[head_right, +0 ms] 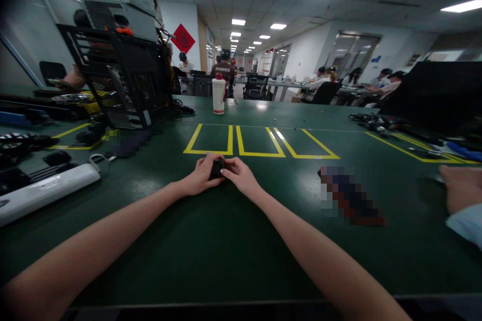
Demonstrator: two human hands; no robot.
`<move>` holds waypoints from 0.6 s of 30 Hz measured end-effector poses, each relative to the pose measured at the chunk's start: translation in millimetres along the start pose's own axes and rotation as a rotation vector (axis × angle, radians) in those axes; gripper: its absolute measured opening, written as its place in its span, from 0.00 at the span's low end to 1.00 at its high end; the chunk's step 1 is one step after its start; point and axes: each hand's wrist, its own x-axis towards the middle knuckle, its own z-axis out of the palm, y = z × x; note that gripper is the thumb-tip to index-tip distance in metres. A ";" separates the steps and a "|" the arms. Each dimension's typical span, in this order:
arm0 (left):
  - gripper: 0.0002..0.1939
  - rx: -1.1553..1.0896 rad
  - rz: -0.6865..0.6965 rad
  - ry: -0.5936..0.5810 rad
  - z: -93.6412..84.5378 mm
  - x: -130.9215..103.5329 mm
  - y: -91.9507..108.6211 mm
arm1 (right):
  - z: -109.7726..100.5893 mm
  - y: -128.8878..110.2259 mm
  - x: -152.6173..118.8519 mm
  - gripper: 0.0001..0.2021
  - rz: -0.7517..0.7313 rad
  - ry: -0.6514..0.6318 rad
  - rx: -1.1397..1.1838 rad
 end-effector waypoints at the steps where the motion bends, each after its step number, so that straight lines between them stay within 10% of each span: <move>1: 0.28 -0.005 -0.003 -0.005 -0.6 0.1 0.1 | -0.4 0.3 -0.7 0.14 -0.014 -0.016 0.012; 18: 0.29 -0.067 -0.030 -0.069 -10.4 3.2 6.0 | -5.4 -5.3 0.0 0.15 0.093 -0.047 0.007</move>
